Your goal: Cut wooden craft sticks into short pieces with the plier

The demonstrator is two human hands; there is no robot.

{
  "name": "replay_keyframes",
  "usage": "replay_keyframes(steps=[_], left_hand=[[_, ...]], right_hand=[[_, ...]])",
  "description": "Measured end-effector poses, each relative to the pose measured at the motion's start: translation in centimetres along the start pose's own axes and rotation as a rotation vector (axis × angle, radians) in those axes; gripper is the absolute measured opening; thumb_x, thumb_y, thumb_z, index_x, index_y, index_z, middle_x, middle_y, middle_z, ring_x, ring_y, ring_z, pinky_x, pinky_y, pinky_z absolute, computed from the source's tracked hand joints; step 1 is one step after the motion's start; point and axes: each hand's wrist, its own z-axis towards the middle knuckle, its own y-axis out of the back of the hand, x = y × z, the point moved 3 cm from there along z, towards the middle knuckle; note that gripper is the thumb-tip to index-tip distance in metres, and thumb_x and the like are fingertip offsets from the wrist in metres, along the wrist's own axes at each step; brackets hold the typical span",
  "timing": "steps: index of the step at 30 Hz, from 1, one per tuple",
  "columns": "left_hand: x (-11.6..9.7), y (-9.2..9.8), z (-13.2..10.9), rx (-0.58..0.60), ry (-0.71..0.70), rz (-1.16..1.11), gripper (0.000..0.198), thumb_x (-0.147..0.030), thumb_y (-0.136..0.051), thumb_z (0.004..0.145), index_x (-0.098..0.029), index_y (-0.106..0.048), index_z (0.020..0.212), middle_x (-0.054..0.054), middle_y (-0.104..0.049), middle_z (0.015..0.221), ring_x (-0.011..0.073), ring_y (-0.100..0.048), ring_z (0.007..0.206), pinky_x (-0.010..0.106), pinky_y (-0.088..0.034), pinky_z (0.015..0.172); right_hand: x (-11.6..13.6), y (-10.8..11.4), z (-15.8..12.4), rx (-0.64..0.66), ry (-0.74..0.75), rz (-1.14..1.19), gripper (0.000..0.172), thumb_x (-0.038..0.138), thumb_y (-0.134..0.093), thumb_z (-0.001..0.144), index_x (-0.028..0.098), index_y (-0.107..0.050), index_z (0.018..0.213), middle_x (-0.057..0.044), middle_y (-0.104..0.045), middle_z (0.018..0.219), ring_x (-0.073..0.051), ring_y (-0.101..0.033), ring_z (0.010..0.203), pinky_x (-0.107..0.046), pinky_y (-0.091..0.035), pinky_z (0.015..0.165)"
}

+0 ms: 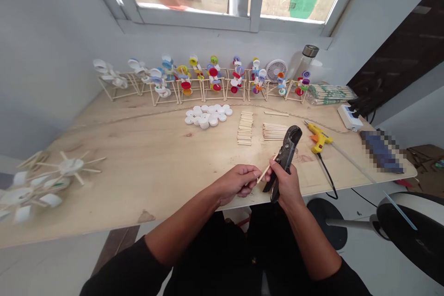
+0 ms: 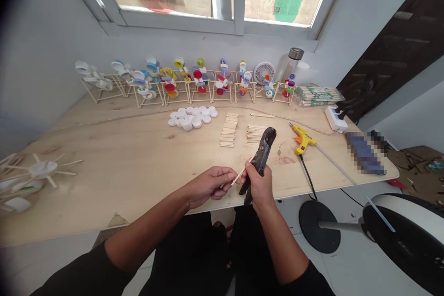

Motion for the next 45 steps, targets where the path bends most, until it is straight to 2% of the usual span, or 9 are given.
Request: replay_keyframes(steps=[3, 6, 9, 13, 17, 26, 38, 45], left_hand=[[0.0, 0.4, -0.2, -0.058, 0.004, 0.090, 0.035, -0.047, -0.050, 0.079, -0.014, -0.058, 0.088, -0.001, -0.053, 0.059, 0.0033, -0.036, 0.035, 0.018, -0.017, 0.034], [0.2, 0.8, -0.4, -0.105, 0.036, 0.138, 0.036, -0.045, -0.045, 0.082, -0.014, -0.057, 0.094, 0.000, -0.057, 0.056, 0.0023, -0.027, 0.029, 0.018, -0.011, 0.032], [0.6, 1.4, -0.5, -0.147, 0.034, 0.085, 0.032, -0.041, -0.046, 0.082, -0.013, -0.055, 0.096, -0.001, -0.056, 0.055, 0.0015, -0.022, 0.030, 0.018, -0.009, 0.033], [0.8, 1.9, -0.8, -0.118, -0.002, -0.027, 0.031, -0.037, -0.055, 0.077, -0.011, -0.056, 0.095, 0.002, -0.060, 0.065, 0.0017, -0.033, 0.035, 0.017, -0.021, 0.036], [0.7, 2.2, -1.1, -0.147, 0.028, 0.011, 0.034, -0.042, -0.058, 0.074, -0.011, -0.056, 0.087, 0.008, -0.066, 0.073, 0.0050, -0.046, 0.039, 0.018, -0.029, 0.038], [0.6, 1.7, -1.1, -0.034, 0.062, 0.098, 0.035, -0.046, -0.052, 0.079, -0.012, -0.059, 0.084, 0.007, -0.067, 0.067, 0.0063, -0.049, 0.034, 0.017, -0.026, 0.032], [0.4, 1.1, -0.8, -0.049, 0.094, 0.126, 0.041, -0.048, -0.057, 0.074, -0.009, -0.062, 0.086, 0.007, -0.066, 0.066, 0.0057, -0.050, 0.036, 0.016, -0.028, 0.033], [0.4, 1.1, -0.8, -0.044, 0.039, 0.127, 0.041, -0.049, -0.056, 0.074, -0.010, -0.062, 0.083, 0.004, -0.064, 0.066, 0.0051, -0.049, 0.036, 0.016, -0.027, 0.033]], right_hand=[[-0.1, -0.2, -0.2, -0.005, 0.005, -0.005, 0.020, 0.033, -0.065, 0.070, 0.016, -0.055, 0.071, 0.006, -0.052, 0.050, -0.008, -0.047, 0.040, -0.019, -0.039, 0.041], [-0.2, -0.3, -0.4, -0.017, 0.008, -0.006, 0.019, 0.032, -0.065, 0.071, 0.016, -0.055, 0.070, 0.005, -0.053, 0.051, -0.008, -0.048, 0.042, -0.018, -0.038, 0.040], [-0.3, -0.5, -0.6, -0.015, -0.002, -0.003, 0.019, 0.033, -0.065, 0.070, 0.017, -0.055, 0.072, 0.005, -0.053, 0.052, -0.008, -0.047, 0.042, -0.018, -0.038, 0.040], [-0.4, -0.7, -0.6, -0.012, -0.011, -0.005, 0.021, 0.034, -0.066, 0.069, 0.016, -0.055, 0.072, 0.005, -0.054, 0.052, -0.008, -0.048, 0.042, -0.019, -0.038, 0.039], [-0.5, -0.7, -0.7, -0.014, -0.017, -0.005, 0.021, 0.034, -0.066, 0.069, 0.017, -0.055, 0.072, 0.005, -0.054, 0.052, -0.008, -0.048, 0.042, -0.018, -0.037, 0.038], [-1.0, -1.1, -1.1, 0.007, -0.030, 0.006, 0.018, 0.031, -0.065, 0.071, 0.017, -0.055, 0.069, 0.005, -0.054, 0.052, -0.009, -0.050, 0.043, -0.019, -0.041, 0.041], [-1.1, -0.9, -1.3, 0.012, -0.020, 0.034, 0.016, 0.028, -0.065, 0.071, 0.017, -0.054, 0.067, 0.005, -0.054, 0.051, -0.009, -0.049, 0.042, -0.019, -0.041, 0.041], [-1.2, -0.8, -1.6, 0.003, -0.021, 0.039, 0.018, 0.029, -0.065, 0.071, 0.016, -0.053, 0.065, 0.005, -0.054, 0.050, -0.008, -0.048, 0.041, -0.018, -0.040, 0.039]])
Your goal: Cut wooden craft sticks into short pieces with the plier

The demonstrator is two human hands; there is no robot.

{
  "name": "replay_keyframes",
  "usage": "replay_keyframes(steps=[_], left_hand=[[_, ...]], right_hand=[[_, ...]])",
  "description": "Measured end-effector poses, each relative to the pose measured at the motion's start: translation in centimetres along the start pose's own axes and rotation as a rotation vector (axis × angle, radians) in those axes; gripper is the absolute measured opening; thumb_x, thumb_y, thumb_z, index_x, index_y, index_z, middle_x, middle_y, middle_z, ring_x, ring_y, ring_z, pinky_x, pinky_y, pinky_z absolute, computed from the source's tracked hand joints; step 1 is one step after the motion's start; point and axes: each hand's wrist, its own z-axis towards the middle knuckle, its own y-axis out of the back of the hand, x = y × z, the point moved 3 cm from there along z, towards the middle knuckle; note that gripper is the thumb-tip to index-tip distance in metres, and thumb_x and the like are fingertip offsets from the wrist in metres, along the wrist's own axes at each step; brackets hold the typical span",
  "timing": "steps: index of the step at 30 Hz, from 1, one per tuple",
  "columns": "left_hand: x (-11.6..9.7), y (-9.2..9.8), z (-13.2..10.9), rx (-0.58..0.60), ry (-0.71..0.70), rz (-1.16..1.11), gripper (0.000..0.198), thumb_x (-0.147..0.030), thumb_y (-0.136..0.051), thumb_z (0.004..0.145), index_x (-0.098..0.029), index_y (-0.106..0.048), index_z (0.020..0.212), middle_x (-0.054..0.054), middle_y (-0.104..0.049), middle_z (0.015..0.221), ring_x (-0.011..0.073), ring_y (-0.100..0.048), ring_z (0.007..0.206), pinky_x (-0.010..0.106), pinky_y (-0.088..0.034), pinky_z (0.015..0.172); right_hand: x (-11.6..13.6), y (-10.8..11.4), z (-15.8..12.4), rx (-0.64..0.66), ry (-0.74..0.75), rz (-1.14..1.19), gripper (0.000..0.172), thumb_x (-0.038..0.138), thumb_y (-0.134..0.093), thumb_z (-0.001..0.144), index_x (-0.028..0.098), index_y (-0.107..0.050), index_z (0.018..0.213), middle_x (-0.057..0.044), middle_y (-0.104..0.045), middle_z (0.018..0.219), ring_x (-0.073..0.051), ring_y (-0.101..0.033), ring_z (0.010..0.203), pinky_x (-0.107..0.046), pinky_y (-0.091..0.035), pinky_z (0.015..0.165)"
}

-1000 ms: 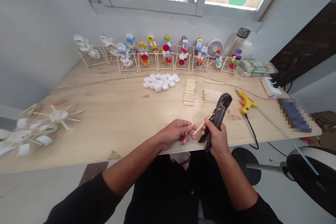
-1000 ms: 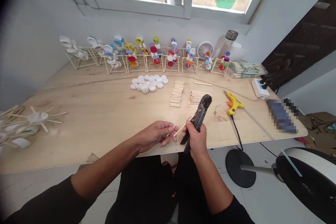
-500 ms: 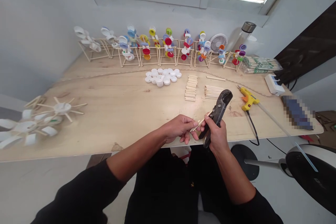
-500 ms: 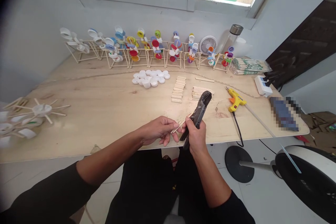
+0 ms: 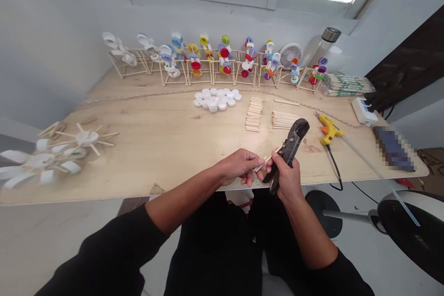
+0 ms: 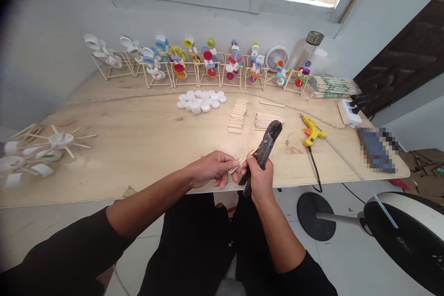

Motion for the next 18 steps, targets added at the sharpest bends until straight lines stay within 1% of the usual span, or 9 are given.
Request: replay_keyframes(steps=[6, 13, 18], left_hand=[[-0.31, -0.09, 0.00, -0.012, 0.036, 0.002, 0.040, -0.049, -0.058, 0.073, -0.010, -0.062, 0.081, 0.003, -0.063, 0.060, 0.0056, -0.049, 0.036, 0.017, -0.027, 0.035], [-0.21, -0.10, 0.33, -0.004, 0.034, 0.017, 0.037, -0.046, -0.054, 0.077, -0.010, -0.061, 0.081, 0.002, -0.063, 0.060, 0.0055, -0.050, 0.036, 0.016, -0.027, 0.033], [-0.02, -0.07, 0.46, -0.011, 0.033, 0.028, 0.037, -0.046, -0.055, 0.077, -0.010, -0.061, 0.080, 0.001, -0.062, 0.057, 0.0053, -0.049, 0.036, 0.016, -0.028, 0.034]], right_hand=[[-0.07, -0.06, 0.08, -0.004, -0.005, 0.002, 0.017, 0.029, -0.065, 0.070, 0.016, -0.054, 0.066, 0.005, -0.054, 0.050, -0.007, -0.048, 0.040, -0.018, -0.041, 0.040], [-0.28, 0.11, 0.26, 0.002, 0.006, 0.002, 0.017, 0.029, -0.064, 0.071, 0.016, -0.054, 0.065, 0.005, -0.054, 0.051, -0.007, -0.047, 0.041, -0.018, -0.040, 0.041], [-0.42, 0.22, 0.29, 0.000, 0.013, 0.009, 0.017, 0.028, -0.064, 0.072, 0.016, -0.054, 0.066, 0.005, -0.054, 0.051, -0.007, -0.047, 0.041, -0.019, -0.040, 0.041]])
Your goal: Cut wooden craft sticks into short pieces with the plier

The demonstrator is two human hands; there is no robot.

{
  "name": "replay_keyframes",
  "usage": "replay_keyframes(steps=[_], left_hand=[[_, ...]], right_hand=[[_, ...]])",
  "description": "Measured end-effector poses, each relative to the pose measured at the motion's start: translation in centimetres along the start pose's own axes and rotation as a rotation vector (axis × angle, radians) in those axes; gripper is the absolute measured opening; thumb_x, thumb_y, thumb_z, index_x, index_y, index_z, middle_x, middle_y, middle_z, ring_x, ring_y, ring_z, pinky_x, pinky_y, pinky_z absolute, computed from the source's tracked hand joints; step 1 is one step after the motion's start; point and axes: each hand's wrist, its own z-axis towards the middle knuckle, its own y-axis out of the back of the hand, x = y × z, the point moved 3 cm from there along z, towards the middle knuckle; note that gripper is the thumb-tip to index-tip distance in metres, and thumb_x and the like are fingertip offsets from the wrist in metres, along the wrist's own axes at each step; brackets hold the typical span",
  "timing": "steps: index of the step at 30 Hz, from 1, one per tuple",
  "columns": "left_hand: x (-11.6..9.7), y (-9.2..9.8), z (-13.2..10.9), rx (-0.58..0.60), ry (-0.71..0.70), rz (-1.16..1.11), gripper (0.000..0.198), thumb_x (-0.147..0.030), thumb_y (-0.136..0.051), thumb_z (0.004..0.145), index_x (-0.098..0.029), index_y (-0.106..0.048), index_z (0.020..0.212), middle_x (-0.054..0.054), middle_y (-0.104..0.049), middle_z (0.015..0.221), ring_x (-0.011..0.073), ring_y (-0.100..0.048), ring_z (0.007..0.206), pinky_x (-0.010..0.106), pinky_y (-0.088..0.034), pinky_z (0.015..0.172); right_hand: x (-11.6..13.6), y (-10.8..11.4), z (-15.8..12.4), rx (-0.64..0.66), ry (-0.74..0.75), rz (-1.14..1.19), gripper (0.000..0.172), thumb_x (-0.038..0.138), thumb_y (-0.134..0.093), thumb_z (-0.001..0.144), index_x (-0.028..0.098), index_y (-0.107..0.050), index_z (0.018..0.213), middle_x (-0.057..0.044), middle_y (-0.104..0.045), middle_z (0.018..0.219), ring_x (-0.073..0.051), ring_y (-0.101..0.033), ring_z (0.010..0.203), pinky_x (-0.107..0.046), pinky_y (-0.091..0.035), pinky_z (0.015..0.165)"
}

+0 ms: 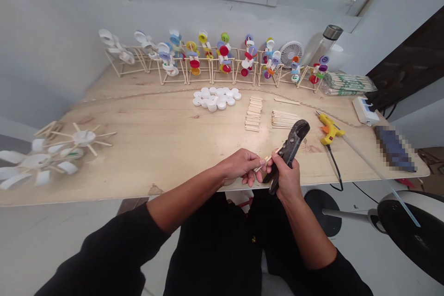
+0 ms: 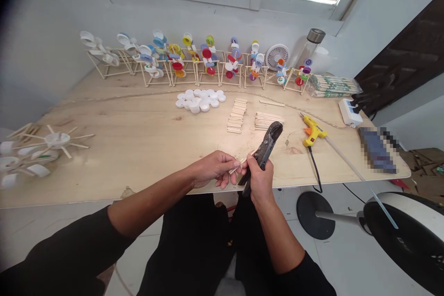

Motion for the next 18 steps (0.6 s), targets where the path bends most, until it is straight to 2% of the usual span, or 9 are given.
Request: replay_keyframes(steps=[18], left_hand=[[0.06, -0.08, 0.27, 0.006, -0.024, -0.006, 0.036, -0.045, -0.057, 0.076, -0.010, -0.061, 0.077, 0.001, -0.060, 0.052, 0.0053, -0.048, 0.035, 0.015, -0.028, 0.033]], right_hand=[[-0.13, 0.03, 0.06, -0.024, 0.005, -0.004, 0.019, 0.027, -0.064, 0.071, 0.016, -0.054, 0.060, 0.005, -0.053, 0.048, -0.007, -0.047, 0.040, -0.019, -0.039, 0.040]])
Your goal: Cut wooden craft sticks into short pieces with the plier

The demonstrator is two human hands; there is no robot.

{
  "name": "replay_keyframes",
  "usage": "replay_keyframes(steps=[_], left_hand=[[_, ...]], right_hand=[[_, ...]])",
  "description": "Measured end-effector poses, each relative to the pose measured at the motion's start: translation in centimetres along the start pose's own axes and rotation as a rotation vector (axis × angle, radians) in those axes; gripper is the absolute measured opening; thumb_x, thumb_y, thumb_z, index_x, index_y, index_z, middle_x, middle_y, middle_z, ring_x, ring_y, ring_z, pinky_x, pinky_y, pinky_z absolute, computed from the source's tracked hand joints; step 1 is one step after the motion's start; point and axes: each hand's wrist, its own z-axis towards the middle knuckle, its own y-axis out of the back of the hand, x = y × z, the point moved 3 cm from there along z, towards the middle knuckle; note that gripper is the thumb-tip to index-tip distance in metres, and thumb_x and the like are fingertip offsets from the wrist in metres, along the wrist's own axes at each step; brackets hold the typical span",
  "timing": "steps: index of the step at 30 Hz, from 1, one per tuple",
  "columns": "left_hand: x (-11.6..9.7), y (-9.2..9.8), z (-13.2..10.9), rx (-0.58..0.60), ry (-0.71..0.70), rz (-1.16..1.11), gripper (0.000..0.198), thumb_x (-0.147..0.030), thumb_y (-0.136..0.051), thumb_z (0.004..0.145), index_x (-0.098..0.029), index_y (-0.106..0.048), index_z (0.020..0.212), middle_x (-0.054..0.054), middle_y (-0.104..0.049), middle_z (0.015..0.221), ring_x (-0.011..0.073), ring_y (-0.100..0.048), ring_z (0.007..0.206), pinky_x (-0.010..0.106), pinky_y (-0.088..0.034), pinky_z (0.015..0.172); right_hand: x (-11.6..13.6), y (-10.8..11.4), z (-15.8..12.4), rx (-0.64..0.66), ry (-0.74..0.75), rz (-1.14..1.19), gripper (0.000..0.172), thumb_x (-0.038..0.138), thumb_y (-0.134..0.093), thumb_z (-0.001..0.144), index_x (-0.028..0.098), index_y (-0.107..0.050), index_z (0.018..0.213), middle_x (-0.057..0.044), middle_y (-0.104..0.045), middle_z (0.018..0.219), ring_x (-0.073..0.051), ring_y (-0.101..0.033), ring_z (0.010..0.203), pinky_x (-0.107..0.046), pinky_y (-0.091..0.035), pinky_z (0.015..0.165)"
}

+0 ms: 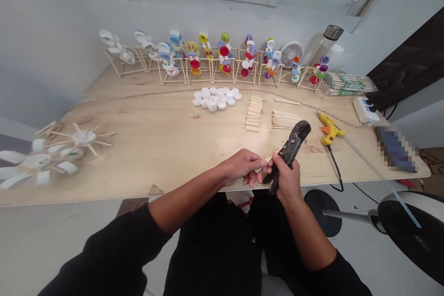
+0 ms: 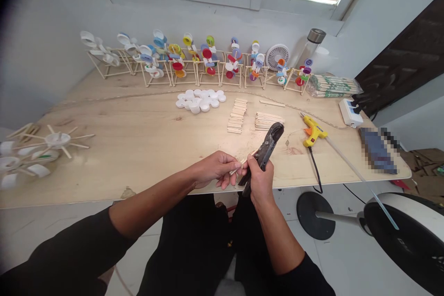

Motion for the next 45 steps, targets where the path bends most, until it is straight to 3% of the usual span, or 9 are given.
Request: replay_keyframes(steps=[11, 18, 22, 27, 32, 45], left_hand=[[-0.1, -0.3, -0.3, -0.045, -0.110, 0.086, 0.031, -0.040, -0.049, 0.080, -0.011, -0.056, 0.070, -0.002, -0.055, 0.047, 0.0040, -0.044, 0.031, 0.015, -0.024, 0.032], [-1.6, 0.9, -1.6, -0.080, -0.120, 0.140, 0.028, -0.037, -0.048, 0.080, -0.012, -0.054, 0.069, -0.002, -0.056, 0.049, 0.0043, -0.043, 0.032, 0.016, -0.024, 0.033], [-2.8, 1.8, -2.7, -0.079, -0.143, 0.186, 0.028, -0.037, -0.049, 0.080, -0.012, -0.055, 0.069, -0.002, -0.056, 0.049, 0.0042, -0.042, 0.033, 0.016, -0.026, 0.035], [-4.1, 2.2, -3.5, -0.033, -0.162, 0.255, 0.028, -0.037, -0.048, 0.081, -0.012, -0.055, 0.070, -0.002, -0.056, 0.050, 0.0043, -0.042, 0.034, 0.016, -0.028, 0.036], [-5.1, 2.5, -3.8, -0.037, -0.204, 0.344, 0.029, -0.038, -0.048, 0.082, -0.013, -0.056, 0.071, -0.002, -0.055, 0.049, 0.0039, -0.042, 0.034, 0.015, -0.028, 0.036], [-7.0, 1.4, -4.0, -0.022, -0.227, 0.678, 0.029, -0.036, -0.045, 0.082, -0.014, -0.057, 0.067, -0.003, -0.056, 0.049, 0.0046, -0.041, 0.037, 0.015, -0.031, 0.040]], right_hand=[[0.4, -0.1, -0.2, 0.017, 0.002, 0.010, 0.014, 0.028, -0.064, 0.071, 0.017, -0.055, 0.074, 0.005, -0.055, 0.054, -0.010, -0.049, 0.045, -0.021, -0.041, 0.044], [2.1, 0.6, -1.7, 0.087, -0.018, -0.016, 0.021, 0.029, -0.062, 0.073, 0.017, -0.054, 0.089, 0.003, -0.057, 0.061, -0.012, -0.052, 0.053, -0.022, -0.042, 0.049], [2.0, 1.6, -3.0, 0.149, -0.141, -0.116, 0.028, 0.034, -0.063, 0.073, 0.018, -0.053, 0.095, 0.003, -0.057, 0.064, -0.012, -0.051, 0.054, -0.022, -0.040, 0.049], [2.2, 2.1, -4.4, 0.273, -0.136, -0.320, 0.028, 0.037, -0.058, 0.077, 0.017, -0.054, 0.095, 0.003, -0.057, 0.061, -0.014, -0.053, 0.059, -0.026, -0.041, 0.063], [1.7, 1.7, -5.3, 0.377, -0.174, -0.447, 0.026, 0.036, -0.054, 0.079, 0.017, -0.052, 0.097, 0.003, -0.055, 0.064, -0.015, -0.055, 0.063, -0.027, -0.041, 0.066], [1.6, 1.0, -5.4, 0.423, -0.056, -0.666, 0.021, 0.023, -0.049, 0.078, 0.021, -0.052, 0.099, 0.003, -0.055, 0.072, -0.015, -0.055, 0.066, -0.028, -0.042, 0.068]])
